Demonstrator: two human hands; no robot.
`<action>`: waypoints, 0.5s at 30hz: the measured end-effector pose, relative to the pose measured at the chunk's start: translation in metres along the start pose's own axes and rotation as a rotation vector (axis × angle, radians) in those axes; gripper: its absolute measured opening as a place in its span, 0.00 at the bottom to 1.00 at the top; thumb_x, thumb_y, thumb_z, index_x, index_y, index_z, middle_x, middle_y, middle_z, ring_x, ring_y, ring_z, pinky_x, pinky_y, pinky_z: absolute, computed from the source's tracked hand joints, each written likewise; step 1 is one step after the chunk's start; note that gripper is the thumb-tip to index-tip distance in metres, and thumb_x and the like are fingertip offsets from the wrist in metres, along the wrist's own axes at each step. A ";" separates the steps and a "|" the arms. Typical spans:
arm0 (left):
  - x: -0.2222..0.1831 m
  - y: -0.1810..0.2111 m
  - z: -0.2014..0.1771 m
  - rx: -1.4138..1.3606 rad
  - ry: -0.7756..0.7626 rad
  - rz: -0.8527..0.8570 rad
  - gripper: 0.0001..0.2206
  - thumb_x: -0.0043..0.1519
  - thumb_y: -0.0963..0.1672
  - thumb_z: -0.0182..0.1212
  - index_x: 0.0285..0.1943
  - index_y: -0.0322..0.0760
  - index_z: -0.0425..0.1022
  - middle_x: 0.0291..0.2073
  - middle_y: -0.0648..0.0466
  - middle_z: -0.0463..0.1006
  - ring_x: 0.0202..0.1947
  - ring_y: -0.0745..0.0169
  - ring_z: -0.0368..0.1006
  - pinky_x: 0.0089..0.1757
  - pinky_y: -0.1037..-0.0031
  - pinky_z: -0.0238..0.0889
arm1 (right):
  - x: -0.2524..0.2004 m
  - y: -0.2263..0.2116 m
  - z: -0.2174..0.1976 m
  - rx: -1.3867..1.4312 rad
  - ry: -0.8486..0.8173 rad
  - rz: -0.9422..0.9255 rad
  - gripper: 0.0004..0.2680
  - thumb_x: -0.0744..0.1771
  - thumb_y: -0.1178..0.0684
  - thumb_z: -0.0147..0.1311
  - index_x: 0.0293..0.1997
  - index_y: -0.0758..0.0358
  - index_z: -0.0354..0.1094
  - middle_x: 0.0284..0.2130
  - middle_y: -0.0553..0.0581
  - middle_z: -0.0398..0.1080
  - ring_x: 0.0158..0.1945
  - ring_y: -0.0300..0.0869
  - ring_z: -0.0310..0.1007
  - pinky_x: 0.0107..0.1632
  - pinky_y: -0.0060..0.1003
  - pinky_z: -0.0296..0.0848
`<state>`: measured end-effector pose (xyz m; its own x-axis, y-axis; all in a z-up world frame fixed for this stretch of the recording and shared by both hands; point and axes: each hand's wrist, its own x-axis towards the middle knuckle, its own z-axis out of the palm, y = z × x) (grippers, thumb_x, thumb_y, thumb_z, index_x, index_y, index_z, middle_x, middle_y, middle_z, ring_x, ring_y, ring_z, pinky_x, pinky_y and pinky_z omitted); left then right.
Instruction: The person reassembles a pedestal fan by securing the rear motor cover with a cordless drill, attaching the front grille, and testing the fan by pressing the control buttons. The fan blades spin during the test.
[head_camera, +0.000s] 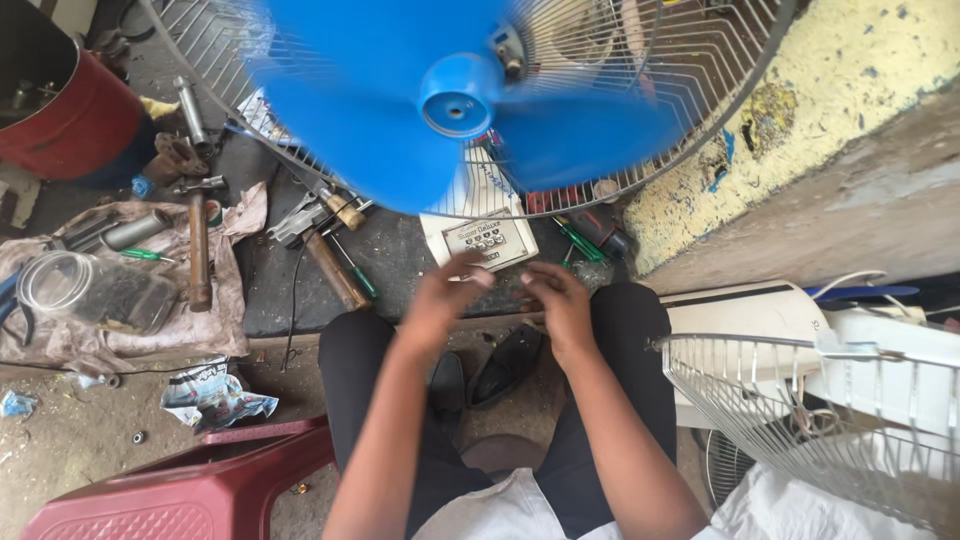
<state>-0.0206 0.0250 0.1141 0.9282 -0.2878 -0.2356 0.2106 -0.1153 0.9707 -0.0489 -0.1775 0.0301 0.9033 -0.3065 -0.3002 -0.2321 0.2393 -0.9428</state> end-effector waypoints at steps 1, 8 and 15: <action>-0.014 0.008 0.018 -0.125 -0.124 0.117 0.25 0.58 0.47 0.67 0.65 0.35 0.74 0.53 0.44 0.80 0.52 0.55 0.76 0.51 0.63 0.69 | 0.000 0.000 -0.003 0.063 0.031 0.071 0.11 0.65 0.57 0.60 0.51 0.64 0.73 0.36 0.58 0.77 0.34 0.45 0.73 0.34 0.38 0.73; -0.080 0.059 0.130 -0.368 -0.499 0.690 0.21 0.70 0.45 0.62 0.70 0.31 0.66 0.63 0.47 0.71 0.67 0.61 0.66 0.66 0.70 0.57 | 0.001 -0.003 -0.020 0.454 -0.151 -0.032 0.09 0.69 0.56 0.54 0.53 0.67 0.70 0.41 0.60 0.76 0.42 0.47 0.77 0.42 0.41 0.75; -0.080 0.053 0.161 -0.527 -0.436 0.514 0.13 0.70 0.47 0.67 0.41 0.29 0.80 0.31 0.56 0.79 0.35 0.75 0.72 0.41 0.82 0.64 | -0.020 -0.005 -0.085 1.026 -0.436 0.010 0.18 0.73 0.42 0.47 0.62 0.68 0.65 0.53 0.61 0.73 0.51 0.46 0.75 0.52 0.40 0.74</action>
<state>-0.1325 -0.1108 0.1771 0.7693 -0.5358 0.3481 0.0113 0.5561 0.8310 -0.0968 -0.2509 0.0282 0.9992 0.0013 -0.0402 -0.0139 0.9494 -0.3139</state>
